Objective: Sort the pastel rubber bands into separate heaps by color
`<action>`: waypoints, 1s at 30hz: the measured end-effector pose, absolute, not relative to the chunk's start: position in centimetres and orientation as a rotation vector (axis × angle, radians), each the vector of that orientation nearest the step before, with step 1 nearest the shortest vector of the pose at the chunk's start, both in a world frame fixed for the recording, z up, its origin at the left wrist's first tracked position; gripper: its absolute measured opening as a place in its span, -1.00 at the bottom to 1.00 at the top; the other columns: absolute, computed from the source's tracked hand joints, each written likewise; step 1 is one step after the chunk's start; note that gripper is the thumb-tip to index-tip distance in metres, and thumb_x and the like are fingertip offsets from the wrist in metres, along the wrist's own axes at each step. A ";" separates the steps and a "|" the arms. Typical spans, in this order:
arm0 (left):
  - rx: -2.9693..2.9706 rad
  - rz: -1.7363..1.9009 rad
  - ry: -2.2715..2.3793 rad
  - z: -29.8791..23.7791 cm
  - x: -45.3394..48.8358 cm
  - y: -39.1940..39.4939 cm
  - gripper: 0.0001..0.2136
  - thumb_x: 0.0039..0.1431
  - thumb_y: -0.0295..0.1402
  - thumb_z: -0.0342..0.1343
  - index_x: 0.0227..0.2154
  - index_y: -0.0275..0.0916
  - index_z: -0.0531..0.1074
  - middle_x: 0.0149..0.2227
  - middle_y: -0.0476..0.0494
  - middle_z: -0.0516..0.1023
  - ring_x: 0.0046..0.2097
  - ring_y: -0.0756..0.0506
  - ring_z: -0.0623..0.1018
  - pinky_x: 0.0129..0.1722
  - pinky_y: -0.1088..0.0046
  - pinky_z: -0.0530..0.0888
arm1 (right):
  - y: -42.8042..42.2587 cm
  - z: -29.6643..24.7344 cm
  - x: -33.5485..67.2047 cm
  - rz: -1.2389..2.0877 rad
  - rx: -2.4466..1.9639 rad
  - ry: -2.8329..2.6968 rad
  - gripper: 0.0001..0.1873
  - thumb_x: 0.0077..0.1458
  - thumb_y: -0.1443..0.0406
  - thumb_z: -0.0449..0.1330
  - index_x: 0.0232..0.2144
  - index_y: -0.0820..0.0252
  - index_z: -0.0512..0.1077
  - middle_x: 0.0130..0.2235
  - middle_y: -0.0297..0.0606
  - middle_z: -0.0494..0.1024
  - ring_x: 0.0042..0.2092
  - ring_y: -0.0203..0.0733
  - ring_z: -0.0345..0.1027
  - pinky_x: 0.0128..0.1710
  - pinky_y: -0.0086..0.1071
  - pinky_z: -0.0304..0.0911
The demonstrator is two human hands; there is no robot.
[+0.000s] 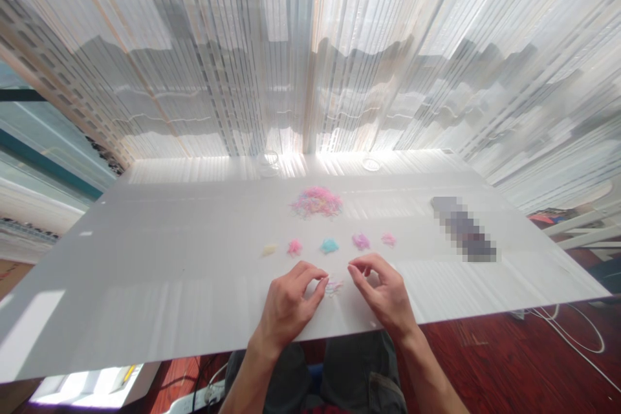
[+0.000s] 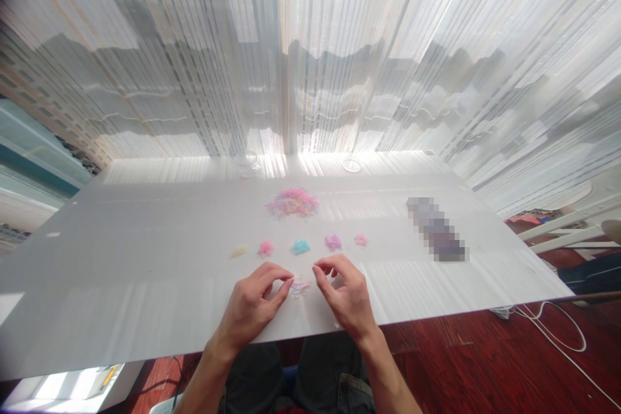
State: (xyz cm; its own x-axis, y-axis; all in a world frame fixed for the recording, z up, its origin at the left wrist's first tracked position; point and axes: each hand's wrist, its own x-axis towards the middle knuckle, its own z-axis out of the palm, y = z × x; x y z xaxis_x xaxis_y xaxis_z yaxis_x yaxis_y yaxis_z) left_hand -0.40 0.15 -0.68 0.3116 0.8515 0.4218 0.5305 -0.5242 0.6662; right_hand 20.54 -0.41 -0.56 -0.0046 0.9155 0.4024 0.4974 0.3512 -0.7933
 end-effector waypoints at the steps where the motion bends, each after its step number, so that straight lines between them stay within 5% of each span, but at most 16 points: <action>1: 2.173 1.074 1.228 -0.7 -0.4 0.1 -0.90 0.36 -0.40 0.10 -0.22 -0.17 0.54 -0.26 -0.04 0.61 -0.36 0.02 0.56 -0.39 0.56 0.46 | -0.3 -0.5 20.9 0.540 -1.326 -1.598 -0.86 0.29 0.21 0.22 -0.30 0.11 0.53 -0.36 -0.32 0.56 -0.34 -0.22 0.41 -0.27 -0.37 0.37; 15: 2.152 1.034 1.232 -1.1 -0.6 0.1 -0.90 0.37 -0.41 0.10 -0.21 -0.15 0.53 -0.24 -0.05 0.61 -0.29 -0.01 0.58 -0.35 0.55 0.47 | 2.6 -1.2 27.8 0.162 -1.837 -1.287 -0.47 0.12 -0.13 0.17 -0.34 0.20 0.63 -0.34 -0.12 0.63 -0.43 -0.13 0.39 -0.27 -0.21 0.38; 30: 2.195 1.043 1.317 -0.7 -0.4 0.1 -0.88 0.36 -0.41 0.08 -0.25 -0.16 0.52 -0.27 -0.05 0.61 -0.30 -0.02 0.59 -0.33 0.53 0.48 | 2.0 -1.2 27.5 -0.012 -1.672 -1.376 -0.69 0.25 0.10 0.15 -0.31 0.18 0.58 -0.37 -0.19 0.59 -0.42 -0.15 0.37 -0.34 -0.25 0.36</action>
State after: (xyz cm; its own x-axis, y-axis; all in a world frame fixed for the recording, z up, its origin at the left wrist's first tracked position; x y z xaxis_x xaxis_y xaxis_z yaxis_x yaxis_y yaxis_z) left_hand -0.37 0.13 -0.72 0.2876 0.8691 0.4024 0.5908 -0.4917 0.6397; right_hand 27.53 2.02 -1.19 0.3703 0.7610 0.5328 0.7700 0.0694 -0.6342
